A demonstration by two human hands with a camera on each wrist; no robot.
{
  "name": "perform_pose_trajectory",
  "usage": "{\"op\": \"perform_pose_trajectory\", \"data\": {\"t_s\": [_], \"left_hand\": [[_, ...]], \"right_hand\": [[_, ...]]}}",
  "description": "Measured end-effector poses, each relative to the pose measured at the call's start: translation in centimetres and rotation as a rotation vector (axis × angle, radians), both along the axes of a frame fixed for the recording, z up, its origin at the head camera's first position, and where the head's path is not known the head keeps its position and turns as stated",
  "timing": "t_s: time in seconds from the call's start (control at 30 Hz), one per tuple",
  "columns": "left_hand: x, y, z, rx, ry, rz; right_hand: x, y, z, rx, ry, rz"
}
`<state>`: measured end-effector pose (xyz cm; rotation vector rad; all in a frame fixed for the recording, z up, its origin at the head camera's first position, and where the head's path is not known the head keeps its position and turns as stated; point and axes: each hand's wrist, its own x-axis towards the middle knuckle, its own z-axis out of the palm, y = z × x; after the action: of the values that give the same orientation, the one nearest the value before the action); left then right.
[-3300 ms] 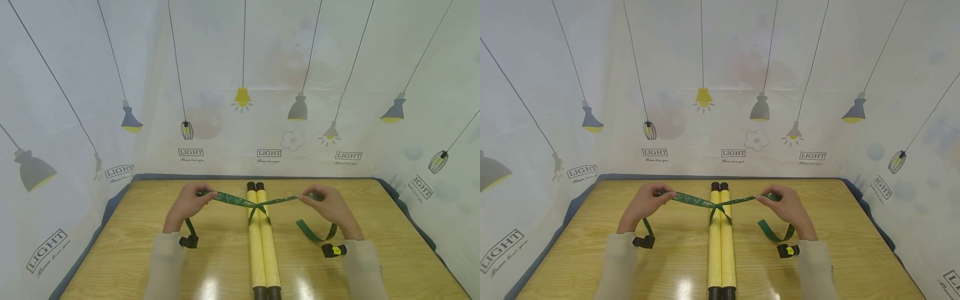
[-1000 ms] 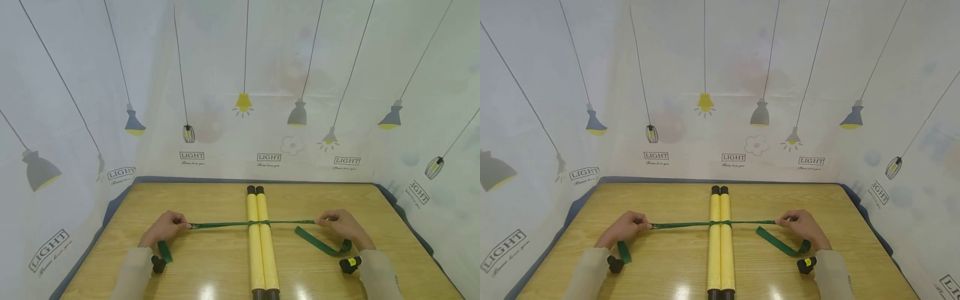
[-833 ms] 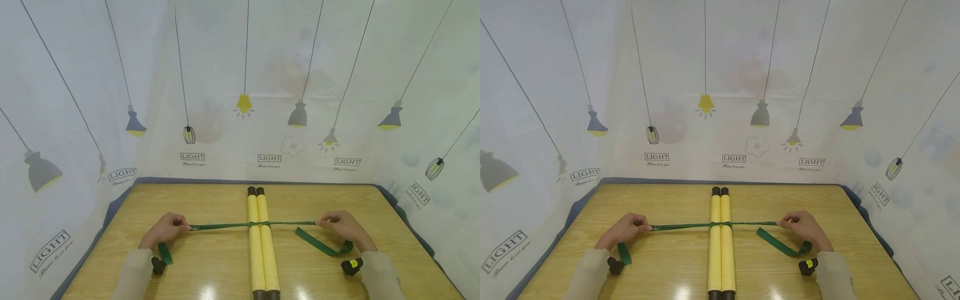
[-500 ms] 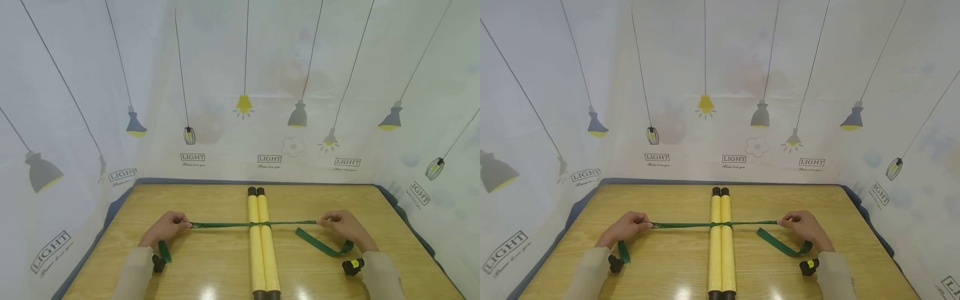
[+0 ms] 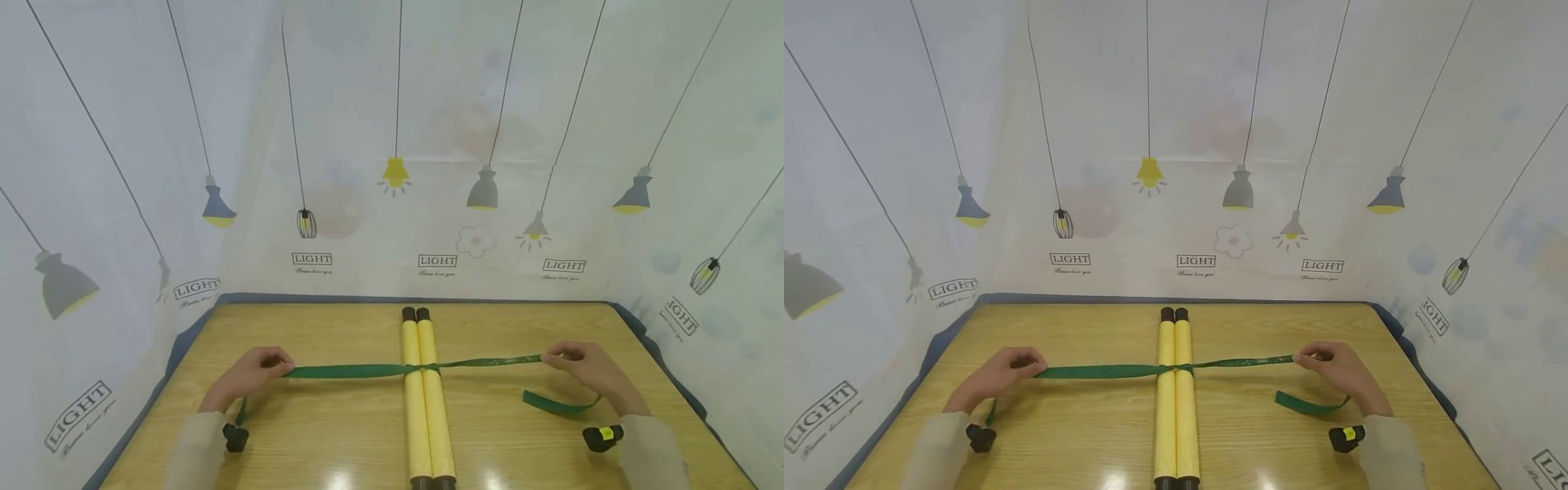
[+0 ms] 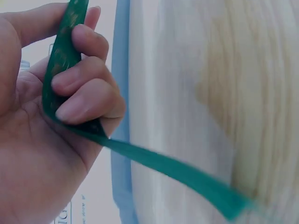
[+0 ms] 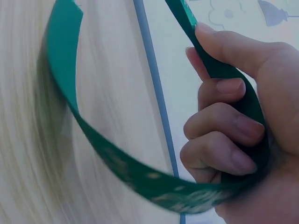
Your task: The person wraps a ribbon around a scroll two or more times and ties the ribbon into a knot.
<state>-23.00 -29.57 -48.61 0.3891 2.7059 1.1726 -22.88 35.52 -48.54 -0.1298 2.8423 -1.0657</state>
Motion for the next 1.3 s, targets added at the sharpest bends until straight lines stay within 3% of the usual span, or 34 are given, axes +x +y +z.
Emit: {"op": "perform_pose_trajectory", "data": {"t_s": [0.17,0.37,0.5,0.73,1.0,1.3], "left_hand": [[0.8,-1.3,0.9,-0.022,0.012,-0.017],[1.1,-3.0,1.0,-0.051,0.016,-0.030],[1.5,-4.0,0.9,-0.071,0.000,0.013],[2.3,-4.7,0.5,-0.160,-0.017,0.159],[2.1,-4.0,-0.4,-0.274,0.055,0.239],[1.9,-1.2,0.1,-0.334,0.190,0.241]], "right_hand": [[0.6,1.3,0.4,0.009,0.016,-0.026],[1.3,3.9,0.8,0.041,0.110,-0.062],[1.4,5.6,0.8,0.071,0.148,-0.094],[1.8,8.0,0.9,0.121,0.095,-0.150],[1.7,8.6,-0.4,0.189,0.112,-0.193],[1.7,8.2,-0.4,0.215,0.176,-0.168]]}}
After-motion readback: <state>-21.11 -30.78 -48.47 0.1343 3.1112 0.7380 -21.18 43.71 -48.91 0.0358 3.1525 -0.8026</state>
